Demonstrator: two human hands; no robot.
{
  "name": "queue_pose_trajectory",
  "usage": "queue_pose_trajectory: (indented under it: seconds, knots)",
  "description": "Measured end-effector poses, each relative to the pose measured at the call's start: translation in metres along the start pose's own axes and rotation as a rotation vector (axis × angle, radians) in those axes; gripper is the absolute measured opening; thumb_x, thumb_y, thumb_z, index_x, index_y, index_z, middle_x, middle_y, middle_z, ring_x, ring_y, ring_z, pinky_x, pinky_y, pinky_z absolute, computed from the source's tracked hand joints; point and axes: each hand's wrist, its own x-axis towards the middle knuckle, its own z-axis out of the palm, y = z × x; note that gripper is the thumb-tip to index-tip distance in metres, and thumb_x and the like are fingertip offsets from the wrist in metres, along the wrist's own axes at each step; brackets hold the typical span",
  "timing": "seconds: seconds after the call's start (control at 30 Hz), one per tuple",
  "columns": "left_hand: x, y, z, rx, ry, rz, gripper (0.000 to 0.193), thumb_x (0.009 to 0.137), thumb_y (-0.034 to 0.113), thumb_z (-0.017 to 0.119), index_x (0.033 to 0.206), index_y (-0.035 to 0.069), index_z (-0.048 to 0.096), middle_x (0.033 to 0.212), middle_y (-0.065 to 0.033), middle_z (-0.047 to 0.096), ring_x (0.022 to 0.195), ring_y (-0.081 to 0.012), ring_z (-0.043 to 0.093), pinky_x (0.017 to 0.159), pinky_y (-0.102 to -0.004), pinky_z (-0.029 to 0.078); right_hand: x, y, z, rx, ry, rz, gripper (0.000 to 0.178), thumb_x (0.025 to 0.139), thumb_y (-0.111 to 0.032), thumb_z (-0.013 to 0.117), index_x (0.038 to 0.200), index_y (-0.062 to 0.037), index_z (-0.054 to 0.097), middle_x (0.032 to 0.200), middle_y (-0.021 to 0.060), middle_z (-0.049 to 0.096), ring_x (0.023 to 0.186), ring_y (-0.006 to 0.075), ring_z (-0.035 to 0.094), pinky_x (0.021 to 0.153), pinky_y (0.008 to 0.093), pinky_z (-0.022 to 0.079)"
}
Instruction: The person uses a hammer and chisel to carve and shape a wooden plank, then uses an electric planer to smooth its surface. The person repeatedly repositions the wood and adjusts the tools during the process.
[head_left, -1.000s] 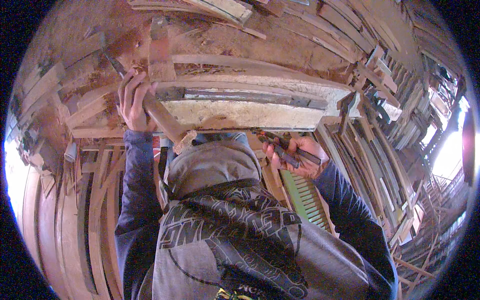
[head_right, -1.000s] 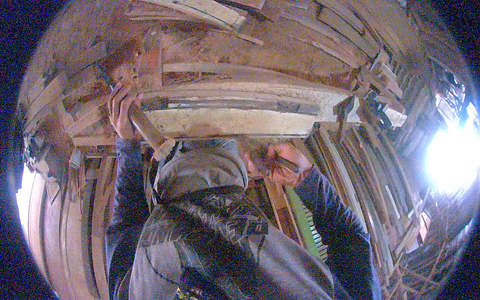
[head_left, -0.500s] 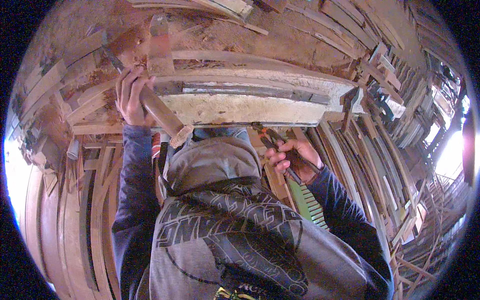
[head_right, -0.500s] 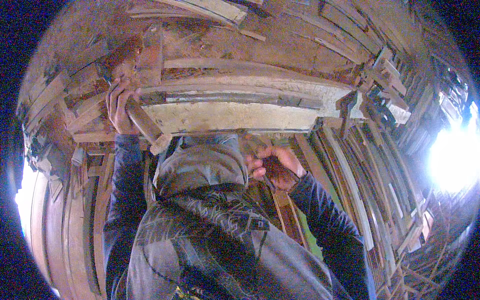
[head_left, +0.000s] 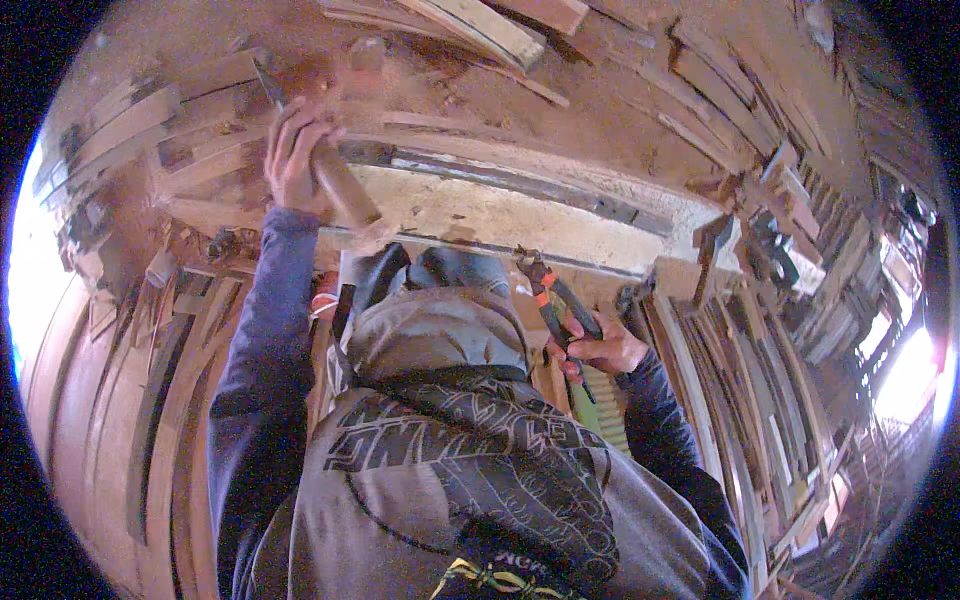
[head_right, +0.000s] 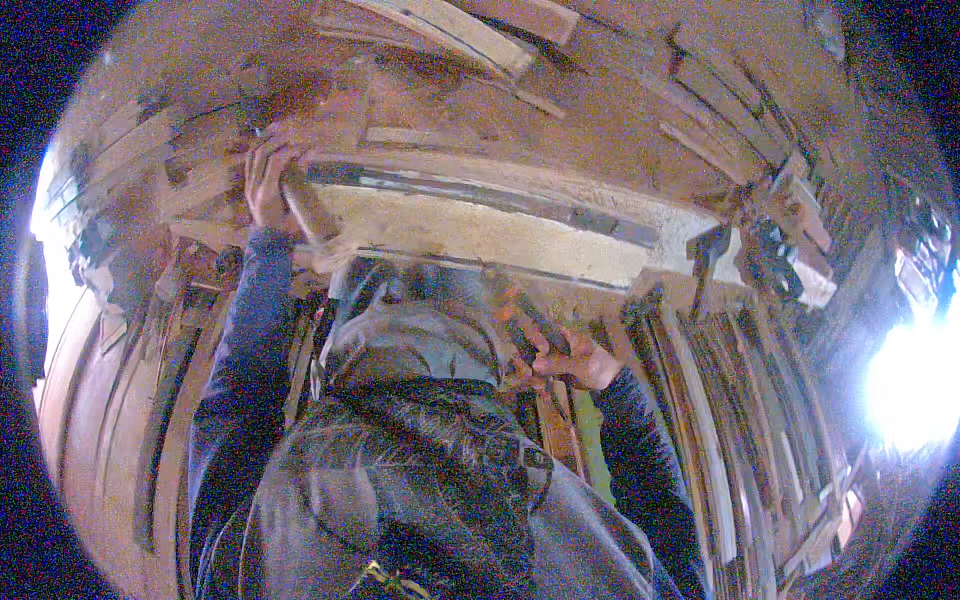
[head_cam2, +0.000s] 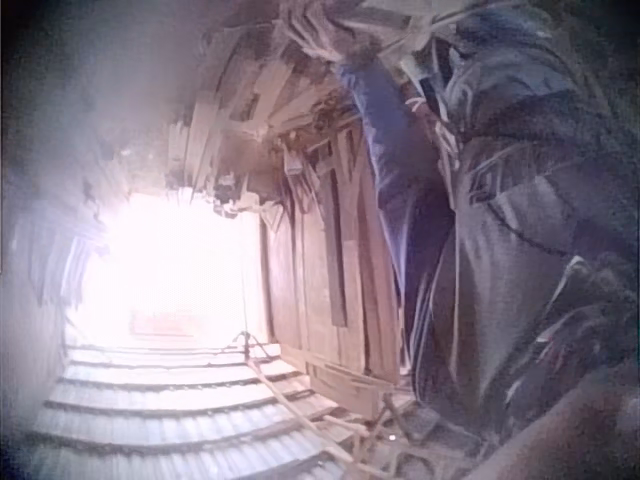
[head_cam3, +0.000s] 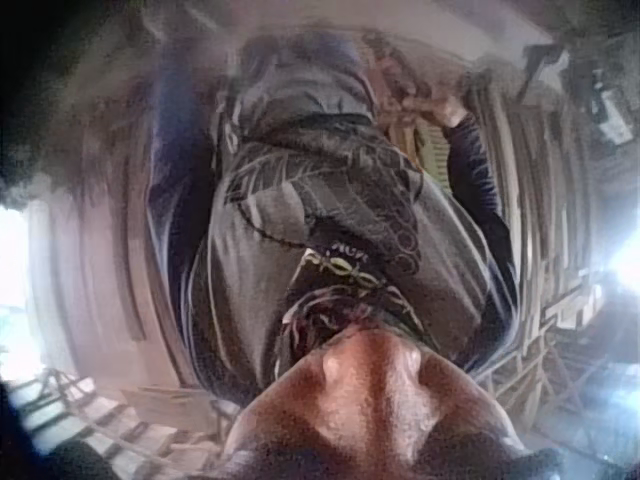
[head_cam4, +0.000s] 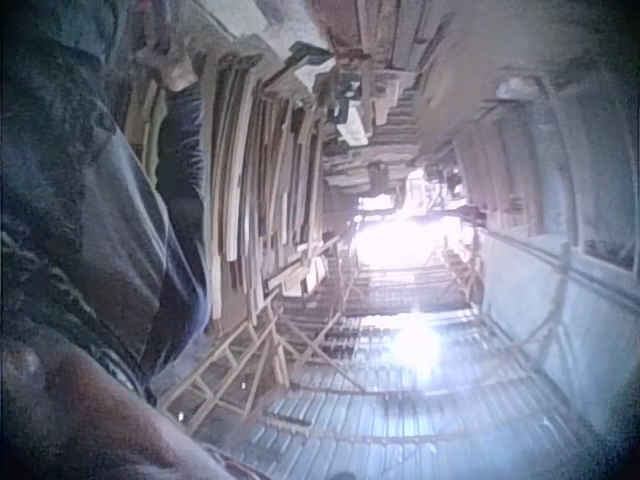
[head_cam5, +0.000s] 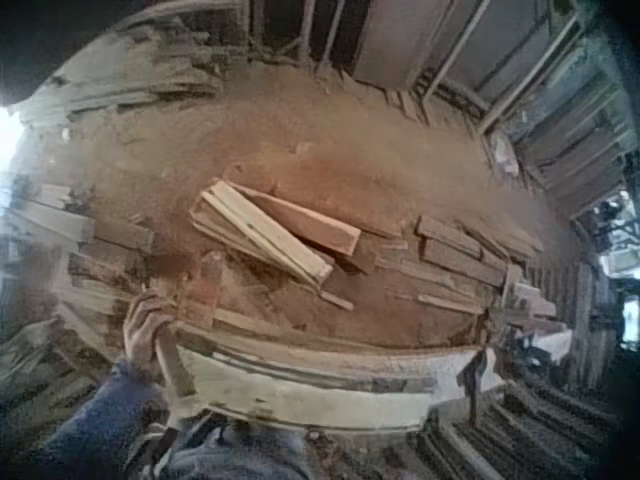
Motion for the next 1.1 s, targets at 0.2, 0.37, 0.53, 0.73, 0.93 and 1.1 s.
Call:
queue_pose_trajectory:
  seconds: [0.2, 0.37, 0.53, 0.73, 0.93, 1.1]
  knots:
    - [0.009, 0.039, -0.061, 0.279, 0.214, 0.083, 0.025, 0.064, 0.018, 0.082, 0.082, 0.012, 0.067, 0.092, -0.0049, 0.069, 0.096, -0.0276, 0.066, 0.083, -0.0436, 0.05, 0.017, -0.017, 0.008, -0.555, -0.083, -0.174, 0.032, 0.088, -0.017, 0.073, 0.1, -0.01, 0.044, 0.092, 0.0069, 0.058, 0.075, 0.0157, 0.061, 0.069, 0.0321, 0.051]
    - [-0.041, 0.086, -0.148, -0.245, 0.008, -0.213, 0.03, 0.065, 0.008, 0.084, 0.091, 0.006, 0.07, 0.078, -0.0084, 0.069, 0.07, -0.028, 0.065, 0.07, -0.0383, 0.051, 0.037, -0.041, 0.044, -1.158, -0.232, -0.296, 0.026, 0.094, -0.018, 0.063, 0.11, -0.0044, 0.048, 0.092, 0.0036, 0.055, 0.077, 0.0131, 0.058, 0.074, 0.0325, 0.05]
    - [-0.131, 0.134, -0.179, -0.653, -0.274, -0.524, 0.046, 0.069, 0.011, 0.08, 0.113, 0.008, 0.069, 0.114, -0.0154, 0.068, 0.1, -0.0332, 0.069, 0.088, -0.0402, 0.054, 0.06, -0.055, 0.1, -1.482, -0.54, -0.408, 0.032, 0.092, -0.012, 0.057, 0.122, -0.0034, 0.049, 0.094, 0.0149, 0.059, 0.083, 0.028, 0.063, 0.076, 0.0408, 0.051]
    - [-0.23, 0.18, -0.201, -0.458, -0.4, -0.568, 0.052, 0.062, 0.005, 0.076, 0.112, 0.008, 0.067, 0.111, -0.0145, 0.069, 0.101, -0.0342, 0.068, 0.085, -0.0406, 0.055, 0.061, -0.039, 0.162, -1.579, -0.81, -0.394, 0.04, 0.088, -0.014, 0.059, 0.126, -0.0043, 0.051, 0.106, 0.0263, 0.062, 0.098, 0.0467, 0.061, 0.084, 0.0522, 0.049]
    - [-0.321, 0.23, -0.202, -0.502, -0.248, -0.658, 0.048, 0.062, 0.006, 0.077, 0.108, 0.007, 0.067, 0.106, -0.0126, 0.07, 0.098, -0.034, 0.068, 0.084, -0.0399, 0.055, 0.047, 0.013, 0.197, -1.861, -0.933, -0.24, 0.043, 0.083, -0.01, 0.06, 0.125, -0.0025, 0.052, 0.106, 0.0262, 0.062, 0.103, 0.0453, 0.061, 0.086, 0.0499, 0.049]
    - [-0.378, 0.264, -0.204, -0.531, -0.095, -0.664, 0.047, 0.062, 0.008, 0.079, 0.107, 0.006, 0.067, 0.102, -0.0145, 0.07, 0.096, -0.0346, 0.069, 0.083, -0.0411, 0.055, 0.04, 0.065, 0.192, -1.888, -1.002, -0.201, 0.046, 0.084, -0.01, 0.06, 0.127, 0.0006, 0.05, 0.112, 0.0264, 0.062, 0.108, 0.0438, 0.059, 0.093, 0.0483, 0.047]
